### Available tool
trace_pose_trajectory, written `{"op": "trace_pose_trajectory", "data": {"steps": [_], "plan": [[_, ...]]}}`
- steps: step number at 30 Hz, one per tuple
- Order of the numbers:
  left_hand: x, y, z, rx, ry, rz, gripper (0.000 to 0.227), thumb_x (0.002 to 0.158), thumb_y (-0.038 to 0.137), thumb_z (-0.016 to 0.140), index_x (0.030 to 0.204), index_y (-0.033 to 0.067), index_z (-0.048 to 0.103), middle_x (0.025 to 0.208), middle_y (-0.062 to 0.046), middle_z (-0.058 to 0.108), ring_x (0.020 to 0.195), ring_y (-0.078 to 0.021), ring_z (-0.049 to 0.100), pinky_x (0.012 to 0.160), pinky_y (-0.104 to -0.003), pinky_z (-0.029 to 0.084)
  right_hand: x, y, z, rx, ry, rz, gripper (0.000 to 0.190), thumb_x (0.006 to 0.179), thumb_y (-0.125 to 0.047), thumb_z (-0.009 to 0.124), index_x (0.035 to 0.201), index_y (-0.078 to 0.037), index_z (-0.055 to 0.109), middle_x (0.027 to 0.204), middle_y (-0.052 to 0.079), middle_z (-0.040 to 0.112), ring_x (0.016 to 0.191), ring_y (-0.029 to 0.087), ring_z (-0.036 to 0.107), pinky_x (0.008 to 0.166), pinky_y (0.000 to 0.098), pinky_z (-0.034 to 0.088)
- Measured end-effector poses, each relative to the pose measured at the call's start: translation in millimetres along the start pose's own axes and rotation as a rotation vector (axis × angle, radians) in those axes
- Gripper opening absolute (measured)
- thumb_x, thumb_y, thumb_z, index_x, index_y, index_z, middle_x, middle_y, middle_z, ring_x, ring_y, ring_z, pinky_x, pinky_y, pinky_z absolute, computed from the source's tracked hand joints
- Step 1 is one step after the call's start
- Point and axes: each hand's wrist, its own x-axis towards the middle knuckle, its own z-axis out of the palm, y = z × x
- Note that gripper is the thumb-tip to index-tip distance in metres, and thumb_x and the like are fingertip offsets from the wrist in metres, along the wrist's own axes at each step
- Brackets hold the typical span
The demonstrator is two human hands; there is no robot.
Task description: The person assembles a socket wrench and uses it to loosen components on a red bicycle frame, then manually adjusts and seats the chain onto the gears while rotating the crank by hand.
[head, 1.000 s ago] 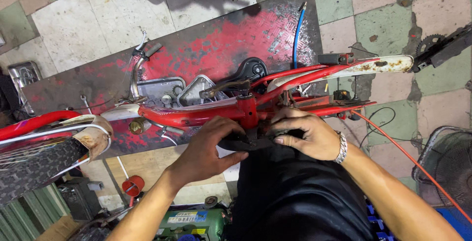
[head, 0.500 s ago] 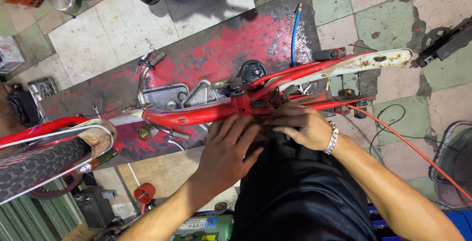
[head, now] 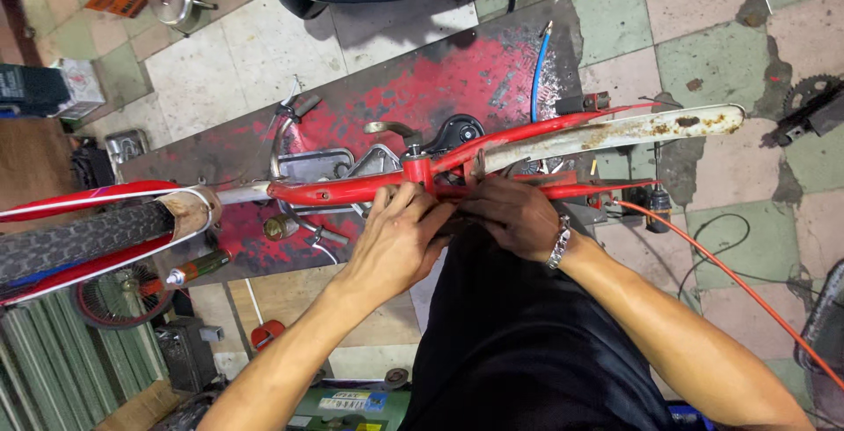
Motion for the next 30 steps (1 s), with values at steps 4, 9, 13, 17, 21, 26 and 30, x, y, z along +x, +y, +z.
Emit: {"op": "trace_pose_trajectory", "data": {"steps": [4,9,13,17,21,26,30], "plan": [[-0.6,2.6,-2.3,0.092,-0.003,0.031,0.037,0.077,0.014,0.073,0.112,0.0029,0.072,0.110,-0.011,0.065,0.111,-0.0303,0.055,0.093,-0.045,0.042,1.0,5.9,3.6,0.040,-0.030,-0.058,0.042,0.077,-0.004,0.076,0.118,-0.008,0.071,0.115,0.012,0.071,0.109,0.030,0.067,0.092,0.0429,0.056],[3.4,22.9,0.9,0.468,-0.020,0.013,0.024,0.079,0.017,0.069,0.099,0.0040,0.072,0.114,-0.012,0.063,0.117,-0.0293,0.055,0.100,-0.051,0.041,6.3,2.7,2.6,0.008,0.001,-0.083,0.040,0.077,-0.005,0.075,0.117,-0.011,0.073,0.122,0.008,0.071,0.111,0.029,0.067,0.091,0.0423,0.053],[13.2,32.6,4.5,0.526,-0.182,-0.046,0.022,0.082,0.019,0.071,0.097,0.0028,0.071,0.119,-0.015,0.060,0.120,-0.0306,0.054,0.106,-0.054,0.039,10.3,0.1,-2.8,0.062,-0.023,-0.042,0.033,0.082,-0.009,0.077,0.114,-0.012,0.074,0.122,0.004,0.072,0.105,0.025,0.067,0.088,0.0404,0.052],[6.9,14.6,-13.3,0.117,-0.229,-0.199,0.043,0.081,0.024,0.076,0.118,0.0024,0.068,0.123,-0.019,0.058,0.122,-0.0367,0.051,0.100,-0.053,0.039,13.3,1.2,-4.7,0.082,-0.022,-0.088,0.035,0.079,-0.007,0.074,0.114,-0.010,0.075,0.123,0.005,0.073,0.104,0.025,0.068,0.090,0.0406,0.053],[-15.8,0.4,-27.2,-0.040,-0.078,-0.299,0.060,0.081,0.029,0.080,0.132,0.0032,0.061,0.130,-0.024,0.059,0.127,-0.0425,0.051,0.108,-0.050,0.039,10.4,3.4,-6.6,0.036,-0.022,-0.107,0.031,0.081,-0.010,0.078,0.112,-0.011,0.075,0.114,0.006,0.071,0.106,0.027,0.067,0.093,0.0413,0.053],[-34.0,-31.1,-34.4,-0.293,-0.132,-0.323,0.068,0.079,0.030,0.081,0.137,0.0048,0.057,0.136,-0.019,0.062,0.130,-0.0384,0.053,0.109,-0.048,0.038,13.8,4.9,-10.4,0.006,-0.063,-0.114,0.032,0.078,-0.009,0.079,0.109,-0.010,0.075,0.111,0.008,0.072,0.106,0.028,0.068,0.093,0.0423,0.052],[-28.7,-57.3,-20.5,-0.428,-0.222,-0.249,0.062,0.082,0.031,0.081,0.135,0.0083,0.060,0.134,-0.015,0.066,0.129,-0.0332,0.058,0.109,-0.046,0.040,16.8,2.1,-18.6,0.044,-0.095,-0.087,0.038,0.072,-0.005,0.077,0.109,-0.009,0.075,0.108,0.010,0.072,0.104,0.031,0.067,0.093,0.0425,0.053]]}}
